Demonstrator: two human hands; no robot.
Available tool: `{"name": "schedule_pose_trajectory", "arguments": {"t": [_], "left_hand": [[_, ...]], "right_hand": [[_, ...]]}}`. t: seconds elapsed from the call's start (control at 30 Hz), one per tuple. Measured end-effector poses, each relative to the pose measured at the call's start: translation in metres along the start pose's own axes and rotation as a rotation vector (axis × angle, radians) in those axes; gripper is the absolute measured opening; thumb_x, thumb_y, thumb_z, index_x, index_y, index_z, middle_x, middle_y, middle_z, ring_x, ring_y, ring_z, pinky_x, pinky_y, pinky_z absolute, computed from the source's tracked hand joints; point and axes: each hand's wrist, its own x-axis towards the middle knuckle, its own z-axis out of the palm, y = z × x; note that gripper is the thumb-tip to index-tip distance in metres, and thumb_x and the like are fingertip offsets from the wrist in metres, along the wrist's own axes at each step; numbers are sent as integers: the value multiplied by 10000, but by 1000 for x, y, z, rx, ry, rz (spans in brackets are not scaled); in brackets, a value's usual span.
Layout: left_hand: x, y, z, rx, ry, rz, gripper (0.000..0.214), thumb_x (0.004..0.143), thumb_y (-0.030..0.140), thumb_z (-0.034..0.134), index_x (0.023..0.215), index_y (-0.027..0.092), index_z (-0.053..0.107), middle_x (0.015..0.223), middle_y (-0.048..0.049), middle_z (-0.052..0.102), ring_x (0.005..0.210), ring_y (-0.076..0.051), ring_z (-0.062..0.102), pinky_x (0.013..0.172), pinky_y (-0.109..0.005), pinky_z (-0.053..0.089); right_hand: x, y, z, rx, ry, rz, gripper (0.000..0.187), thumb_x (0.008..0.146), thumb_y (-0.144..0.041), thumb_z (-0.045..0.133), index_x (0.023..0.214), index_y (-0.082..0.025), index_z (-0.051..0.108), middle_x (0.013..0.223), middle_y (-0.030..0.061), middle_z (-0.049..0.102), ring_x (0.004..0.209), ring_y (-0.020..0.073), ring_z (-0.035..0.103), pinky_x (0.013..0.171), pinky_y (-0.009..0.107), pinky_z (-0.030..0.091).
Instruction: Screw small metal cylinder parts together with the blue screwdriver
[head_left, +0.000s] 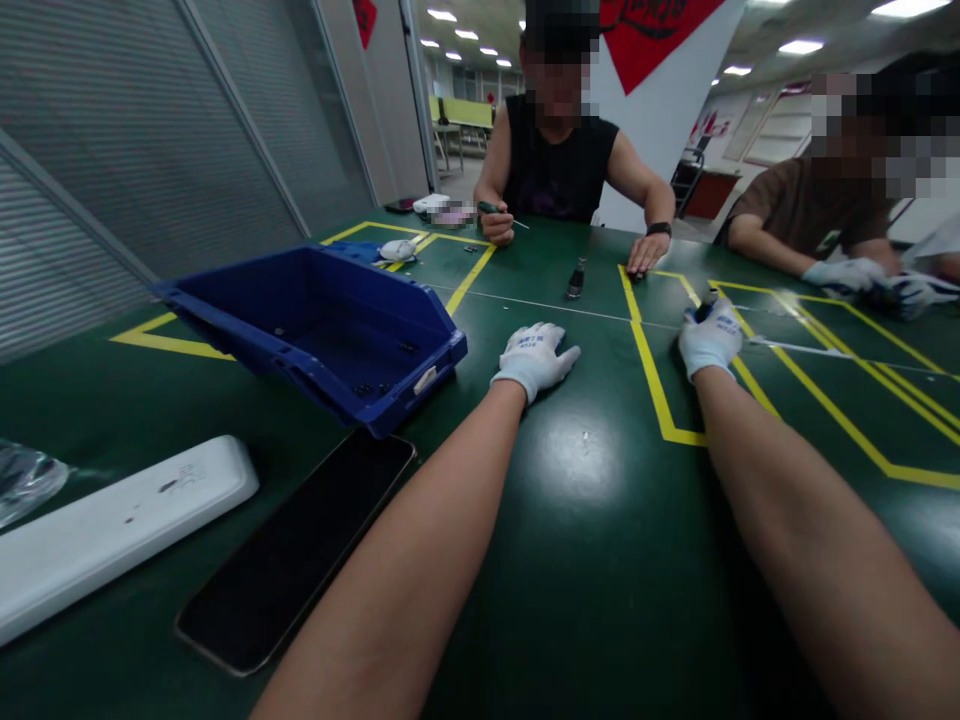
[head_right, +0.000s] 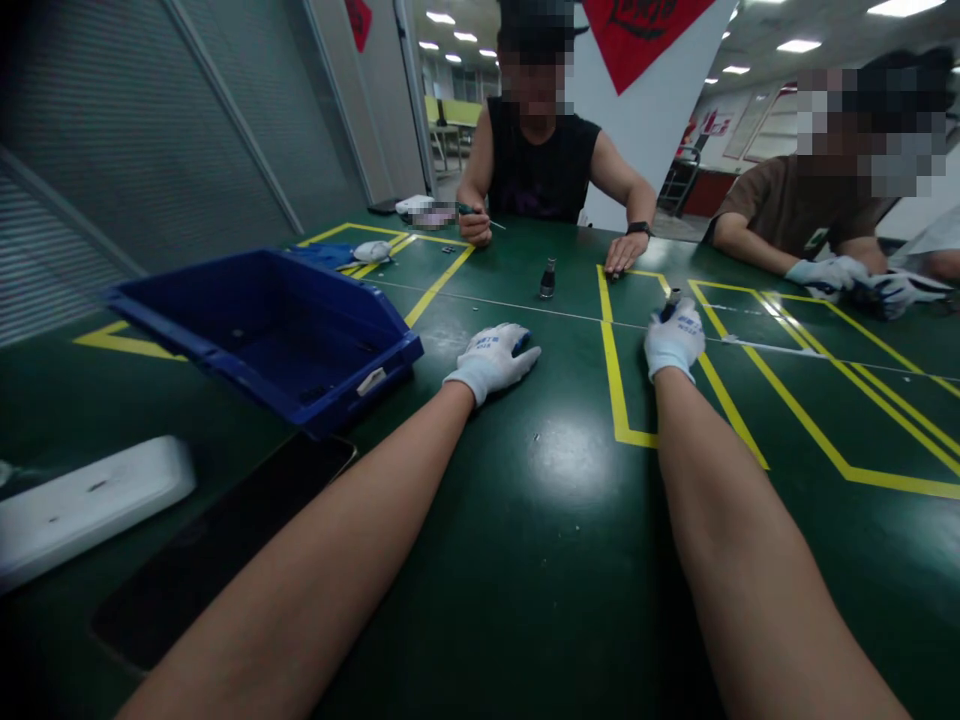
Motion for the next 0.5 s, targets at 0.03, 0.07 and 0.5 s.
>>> {"name": "schedule_pose_trajectory", "arguments": {"t": [0.03,0.07,0.5], "left_hand": [[-5,0,-1,-8,5,3,576,872,620,320,1275,260,518,1367,-28,493,1240,-228,445,1065,-336,317],[-10,0,-3,-16,9,5,573,869,624,323,1265,262,527,1354,-28,505,1226,-232,458,1048,-339,339],[-88,7,-23,16,22,22,564,861,623,367,1268,269,529,1371,-30,492,1241,-250,447,1050,-368,339]], "right_hand": [[1,19,-15,-45,3,53,394,803,-371,575,1148,-188,523,1028,238,577,973,323,575,784,484,415],[2,39,-30,-84,1,95,412,801,-399,574,1156,-198,521,1040,230,576,972,314,570,782,470,413],[-63,176,-166,-156,14,17,509,739,-630,519,996,-197,589,903,92,608,780,230,522,742,356,397]]}}
